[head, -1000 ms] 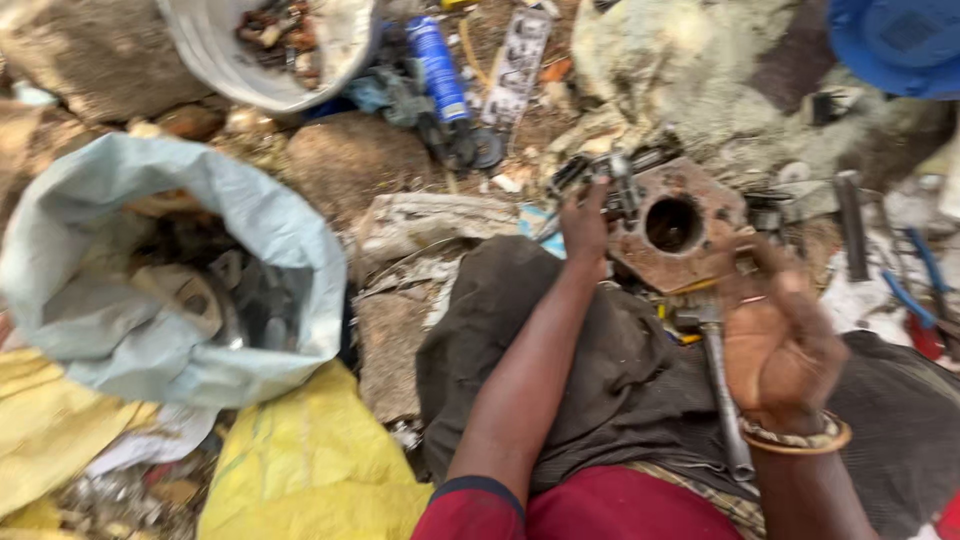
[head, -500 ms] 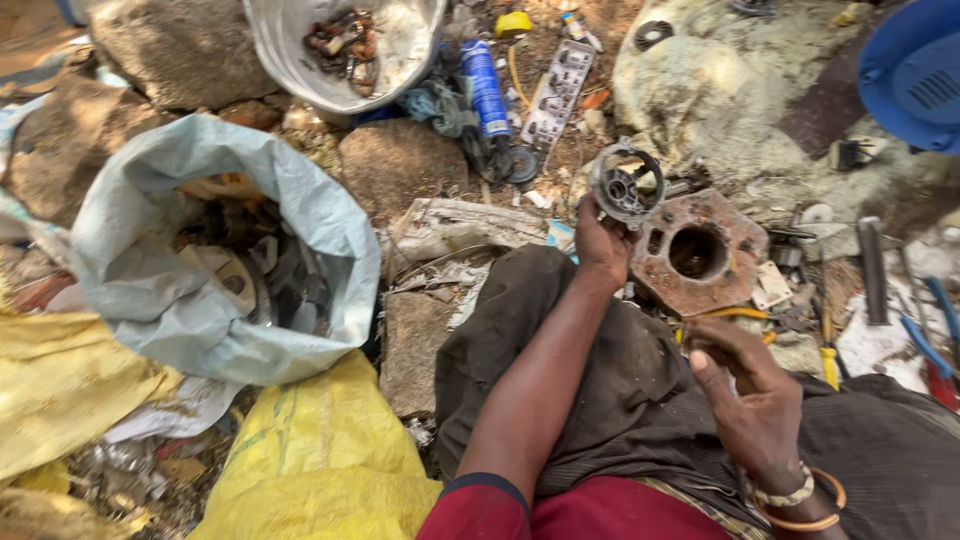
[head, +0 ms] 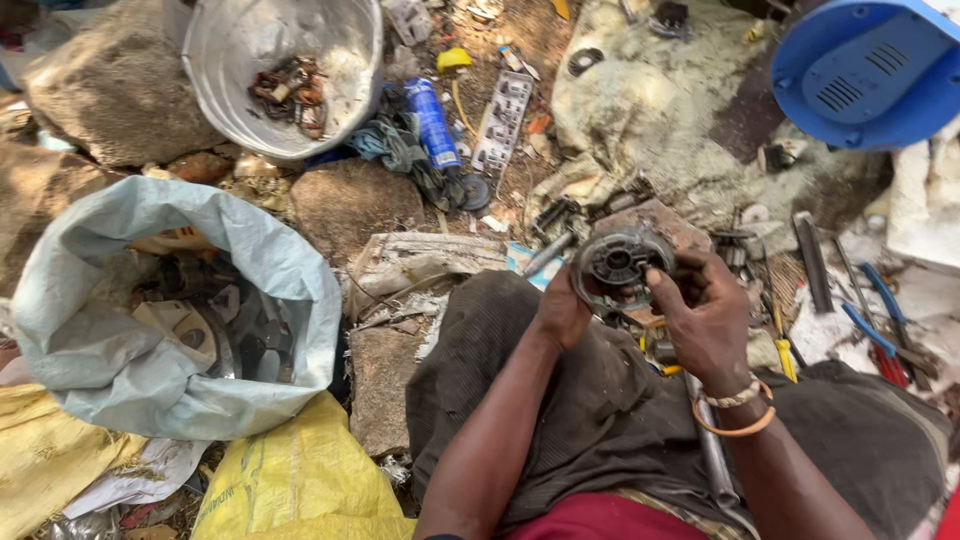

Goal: The person sits on the ground and uses a hammer and screwdriver to disassemble a metal electrical component, removing copper wire and separating parts.

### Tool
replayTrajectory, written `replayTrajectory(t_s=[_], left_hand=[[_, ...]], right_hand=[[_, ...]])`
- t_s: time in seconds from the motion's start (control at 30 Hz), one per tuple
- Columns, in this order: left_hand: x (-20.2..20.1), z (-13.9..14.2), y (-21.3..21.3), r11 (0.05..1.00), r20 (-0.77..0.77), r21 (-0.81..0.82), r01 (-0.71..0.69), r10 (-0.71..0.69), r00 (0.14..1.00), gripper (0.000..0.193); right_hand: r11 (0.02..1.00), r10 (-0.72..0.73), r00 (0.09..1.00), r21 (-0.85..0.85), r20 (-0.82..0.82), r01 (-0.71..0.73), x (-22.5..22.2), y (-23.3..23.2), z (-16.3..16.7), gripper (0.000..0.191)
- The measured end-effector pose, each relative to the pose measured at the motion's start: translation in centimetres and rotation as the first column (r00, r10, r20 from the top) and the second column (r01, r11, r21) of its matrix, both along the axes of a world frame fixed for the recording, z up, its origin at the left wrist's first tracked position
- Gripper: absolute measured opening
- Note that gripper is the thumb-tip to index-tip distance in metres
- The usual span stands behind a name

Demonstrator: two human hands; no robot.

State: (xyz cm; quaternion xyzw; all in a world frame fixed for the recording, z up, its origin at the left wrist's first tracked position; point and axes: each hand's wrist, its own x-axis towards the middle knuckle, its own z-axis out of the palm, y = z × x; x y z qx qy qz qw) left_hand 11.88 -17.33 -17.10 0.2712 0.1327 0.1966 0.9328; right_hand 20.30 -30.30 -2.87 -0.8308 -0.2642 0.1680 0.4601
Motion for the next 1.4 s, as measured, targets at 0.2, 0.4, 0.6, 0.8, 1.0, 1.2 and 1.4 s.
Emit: replayTrajectory(t_s=[0.2, 0.4, 0.6, 0.8, 1.0, 1.2, 1.4], left_hand=[[-0.8, -0.3, 3.0, 0.890, -0.325, 0.046, -0.454, 0.444, 0.835, 0.035], [0.3, 0.9, 4.0, 0.838, -0.325, -0.161, -0.522, 0.455, 0.829, 0.032], [-0.2, 0.2, 4.0, 0.839, -0.328, -0.137, -0.527, 0.463, 0.823, 0.036], [-0.5, -0.1, 3.8, 0.861, -0.329, -0.149, -0.487, 0.421, 0.845, 0.032], [-0.7, -0.4, 3.7, 0.869, -0.333, -0.139, -0.475, 0.411, 0.849, 0.030], [-0.8, -1.0, 4.1, 0.886, -0.392, -0.126, -0.445, 0.368, 0.843, 0.025], [-0.2, -0.2, 5.0, 0.922, -0.412, 0.034, -0.385, 0.364, 0.836, 0.023]], right_hand=[[0.909, 0.208, 0.953, -0.402, 0.220, -0.106, 3.9, -2.1, -1.5, 0.043], [0.244, 0.616, 0.775, -0.902, -0.139, -0.356, 8.0, 5.7, -2.4, 0.045], [0.853, 0.381, 0.180, -0.269, 0.907, -0.448, 9.6, 27.6, 13.5, 0.065], [0.654, 0.734, 0.402, -0.410, 0.547, -0.636, 1.4, 26.9, 13.3, 0.059], [0.727, 0.468, 0.877, -0.515, -0.113, -0.454, 3.9, 6.4, -4.6, 0.048], [0.921, -0.365, 0.759, -0.330, -0.540, 0.208, 6.7, -20.6, -12.6, 0.040], [0.877, -0.389, 0.630, -0.062, -0.672, 0.476, 2.0, -30.6, -8.1, 0.038]])
